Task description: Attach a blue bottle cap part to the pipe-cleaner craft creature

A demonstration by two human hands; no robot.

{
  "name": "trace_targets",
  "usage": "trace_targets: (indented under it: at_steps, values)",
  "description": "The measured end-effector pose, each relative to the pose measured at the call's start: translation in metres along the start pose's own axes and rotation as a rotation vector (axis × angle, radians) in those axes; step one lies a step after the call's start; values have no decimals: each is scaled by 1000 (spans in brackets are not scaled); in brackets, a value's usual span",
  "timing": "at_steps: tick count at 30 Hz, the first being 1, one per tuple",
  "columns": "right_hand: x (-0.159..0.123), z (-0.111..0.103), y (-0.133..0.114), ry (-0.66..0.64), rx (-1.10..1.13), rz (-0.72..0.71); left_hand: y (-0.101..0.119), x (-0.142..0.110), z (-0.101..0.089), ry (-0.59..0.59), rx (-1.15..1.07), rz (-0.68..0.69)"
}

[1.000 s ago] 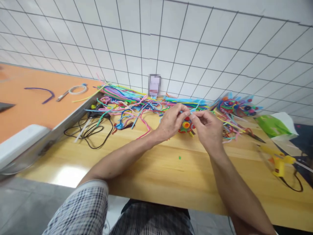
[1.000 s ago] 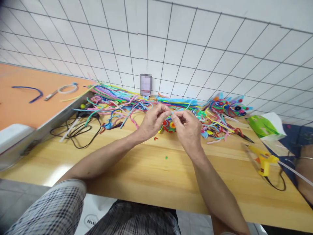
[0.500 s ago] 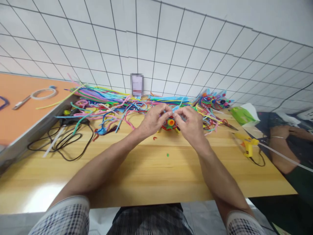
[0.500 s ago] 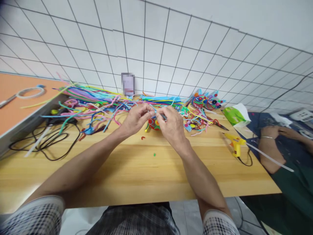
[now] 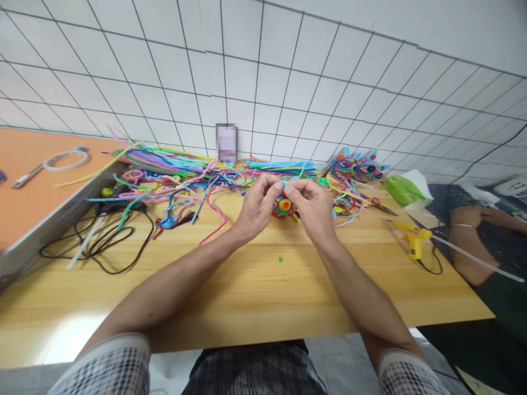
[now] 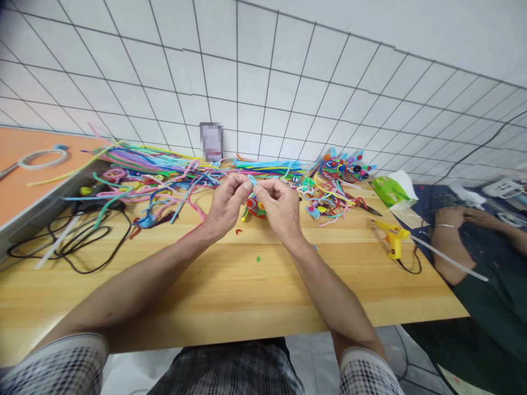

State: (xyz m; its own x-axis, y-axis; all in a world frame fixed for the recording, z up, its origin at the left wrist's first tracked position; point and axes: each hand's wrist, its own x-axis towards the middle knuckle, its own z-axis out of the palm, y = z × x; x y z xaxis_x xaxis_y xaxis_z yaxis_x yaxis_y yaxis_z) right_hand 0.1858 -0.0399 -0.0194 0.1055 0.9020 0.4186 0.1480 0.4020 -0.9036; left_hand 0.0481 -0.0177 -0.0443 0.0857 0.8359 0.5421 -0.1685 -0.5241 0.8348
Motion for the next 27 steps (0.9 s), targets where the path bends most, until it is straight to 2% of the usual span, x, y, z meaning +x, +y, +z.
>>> trace_targets:
  at_steps: [2, 4, 9, 11, 13, 16, 19, 23, 27]
  values:
    - [0, 1, 2, 12, 11, -8, -3, -3, 3, 26, -30, -57]
    - [0, -1, 1, 14, -59, -36, -6, -3, 2, 11, -9, -56]
    - [1, -13, -8, 65, -493, -259, 0, 11, -12, -132, 286, 189]
    - [2, -16, -11, 44, -569, -311, 4, 16, -17, -169, 381, 259]
    - [3, -18, -12, 6, -549, -301, 6, 17, -19, -174, 423, 274]
    - [3, -17, -10, -25, -419, -210, 6, 13, -16, -138, 394, 243]
    - [1, -13, -5, -15, -318, -138, 4, 6, -9, -85, 333, 198]
    - [0, -8, -1, 15, -288, -134, 5, -1, -3, -23, 221, 107]
    - [2, -13, -3, 8, -379, -192, 5, 4, -6, -116, 189, 61]
